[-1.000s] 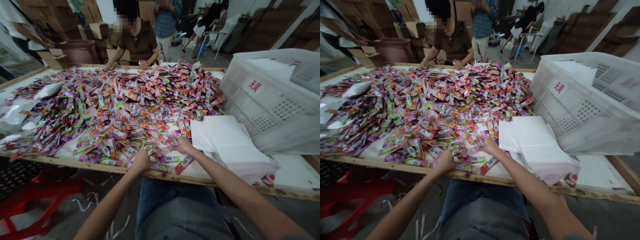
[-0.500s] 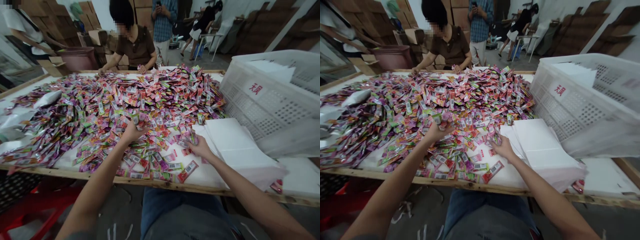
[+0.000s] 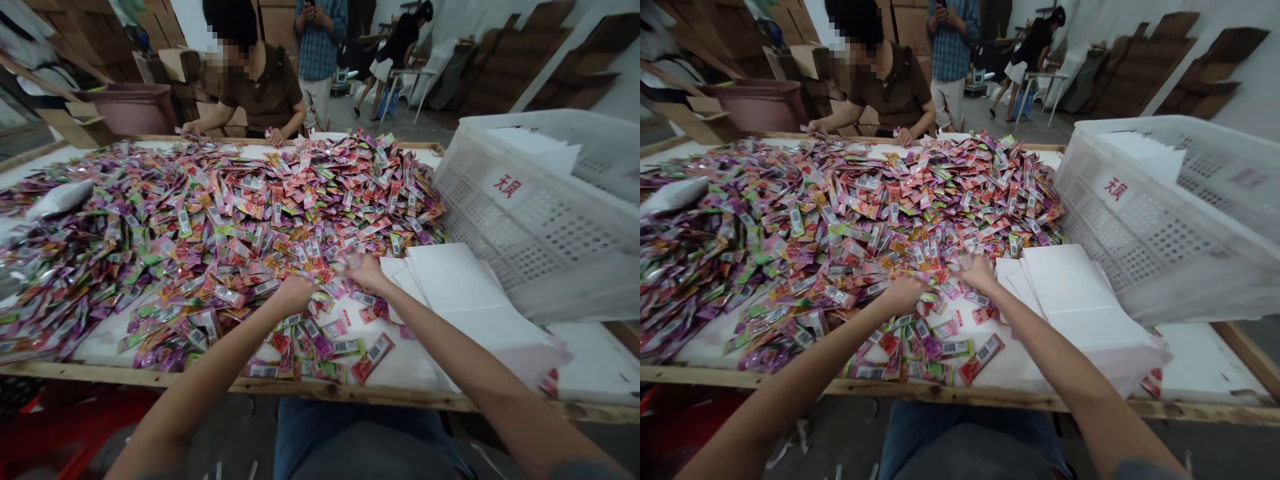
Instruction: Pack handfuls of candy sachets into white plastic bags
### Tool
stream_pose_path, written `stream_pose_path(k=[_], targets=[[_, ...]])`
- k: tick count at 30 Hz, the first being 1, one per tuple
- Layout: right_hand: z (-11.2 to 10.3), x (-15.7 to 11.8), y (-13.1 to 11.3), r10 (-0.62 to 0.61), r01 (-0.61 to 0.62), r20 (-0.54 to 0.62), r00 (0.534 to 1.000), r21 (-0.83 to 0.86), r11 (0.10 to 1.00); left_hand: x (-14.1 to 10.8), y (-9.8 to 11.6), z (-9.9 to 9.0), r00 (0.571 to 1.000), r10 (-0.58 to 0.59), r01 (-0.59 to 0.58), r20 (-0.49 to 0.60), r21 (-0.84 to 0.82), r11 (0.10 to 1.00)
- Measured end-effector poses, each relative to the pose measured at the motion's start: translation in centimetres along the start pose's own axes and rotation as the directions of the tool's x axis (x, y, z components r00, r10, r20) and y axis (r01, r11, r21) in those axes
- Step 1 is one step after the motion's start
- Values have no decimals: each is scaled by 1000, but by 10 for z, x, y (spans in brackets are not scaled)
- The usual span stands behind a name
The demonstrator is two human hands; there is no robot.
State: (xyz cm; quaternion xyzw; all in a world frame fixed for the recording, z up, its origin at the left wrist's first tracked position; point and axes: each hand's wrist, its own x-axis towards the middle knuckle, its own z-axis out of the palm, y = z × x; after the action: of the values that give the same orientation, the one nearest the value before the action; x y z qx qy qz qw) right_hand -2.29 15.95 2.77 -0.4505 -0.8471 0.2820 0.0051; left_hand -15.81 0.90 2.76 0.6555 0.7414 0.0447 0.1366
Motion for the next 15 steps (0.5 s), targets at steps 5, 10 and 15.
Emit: stream_pose_path(k=[5, 10, 15], targets=[[27, 3, -30, 38, -24, 149, 988, -95, 995, 9, 12, 20, 996, 76, -81, 37, 145, 986], [3, -12, -6, 19, 17, 235, 972, -150, 988, -11, 2, 16, 983, 161, -160, -92, 16, 987], [-28, -17, 20, -190, 258, 281, 941, -228, 939, -28, -15, -2, 949, 77, -193, -307, -368, 910]])
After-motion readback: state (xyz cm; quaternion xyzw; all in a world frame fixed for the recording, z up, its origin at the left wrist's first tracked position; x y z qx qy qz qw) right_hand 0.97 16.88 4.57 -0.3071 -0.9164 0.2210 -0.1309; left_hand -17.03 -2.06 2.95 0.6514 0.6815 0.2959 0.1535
